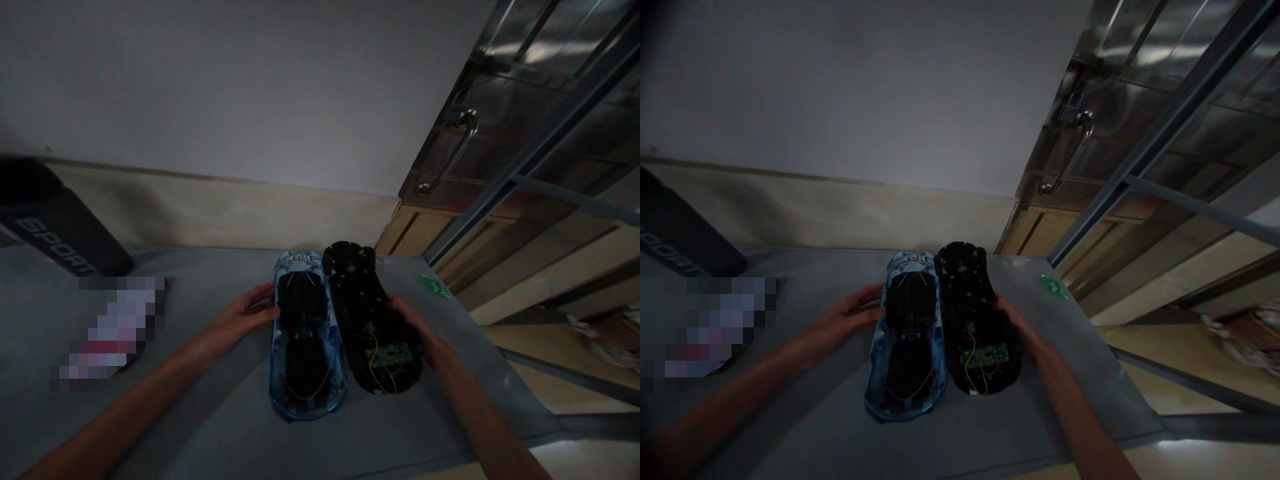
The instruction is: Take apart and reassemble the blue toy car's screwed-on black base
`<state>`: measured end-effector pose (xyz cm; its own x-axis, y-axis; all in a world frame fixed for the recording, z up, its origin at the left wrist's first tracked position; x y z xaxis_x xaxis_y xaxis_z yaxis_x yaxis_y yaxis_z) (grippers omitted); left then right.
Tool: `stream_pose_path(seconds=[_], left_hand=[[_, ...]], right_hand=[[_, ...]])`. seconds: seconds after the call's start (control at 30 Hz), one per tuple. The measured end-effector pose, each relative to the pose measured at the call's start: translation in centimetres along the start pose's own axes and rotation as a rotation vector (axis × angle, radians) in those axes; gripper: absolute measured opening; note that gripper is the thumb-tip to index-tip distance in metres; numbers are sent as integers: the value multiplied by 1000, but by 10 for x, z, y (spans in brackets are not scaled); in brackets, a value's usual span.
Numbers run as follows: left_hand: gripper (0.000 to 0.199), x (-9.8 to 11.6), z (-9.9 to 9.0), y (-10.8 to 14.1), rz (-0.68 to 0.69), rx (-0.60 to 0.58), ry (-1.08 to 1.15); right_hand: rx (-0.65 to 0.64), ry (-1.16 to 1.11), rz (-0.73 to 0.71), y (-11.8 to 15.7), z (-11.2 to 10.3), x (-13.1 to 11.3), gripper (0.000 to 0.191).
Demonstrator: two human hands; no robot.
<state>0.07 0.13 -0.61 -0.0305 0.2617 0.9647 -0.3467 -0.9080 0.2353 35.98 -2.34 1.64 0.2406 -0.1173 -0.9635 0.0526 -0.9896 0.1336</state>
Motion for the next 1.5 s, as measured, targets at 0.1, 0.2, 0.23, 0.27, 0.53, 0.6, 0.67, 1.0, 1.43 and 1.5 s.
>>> stream_pose_path(seconds=[0.1,0.2,0.23,0.27,0.53,0.6,0.67,1.0,1.43,1.5], left_hand=[[77,0,0,0,13,-12,0],[74,0,-1,-1,31,-20,-6],[73,0,-1,-1,37,-22,-5],[72,0,-1,-1,41,-22,-5],[74,-1,-4,-2,43,-33,-7],[71,-1,-3,-2,43,-32,-18],[69,1,-2,-1,53,-35,-29],[72,6,-4,0,94,-75,-99],[65,5,-5,-3,76,2,-61],[65,6,-4,-3,75,-4,-67]], right_hand=[[-114,-195,84,-1,1,6,38],[-108,-196,90,-1,1,7,45],[-101,-182,97,0,1,7,46],[-88,-166,105,1,1,6,47],[-76,-212,68,2,7,7,37],[-93,-223,57,0,7,8,38],[-96,-219,61,-2,6,9,40],[-88,-184,35,4,8,2,39],[-83,-114,69,6,11,-2,43],[-73,-132,71,8,11,-3,41]])
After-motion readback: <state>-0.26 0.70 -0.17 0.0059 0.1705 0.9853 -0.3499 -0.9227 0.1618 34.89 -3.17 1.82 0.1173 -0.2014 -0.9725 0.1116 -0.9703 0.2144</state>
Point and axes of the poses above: each hand's wrist, its own y-axis away from the middle knuckle, its own z-axis out of the palm, x = y × z, the point moved 1 cm from there along -y, towards the middle knuckle, and after that the axes turned 3 degrees about -x, right-handed, at the moved point
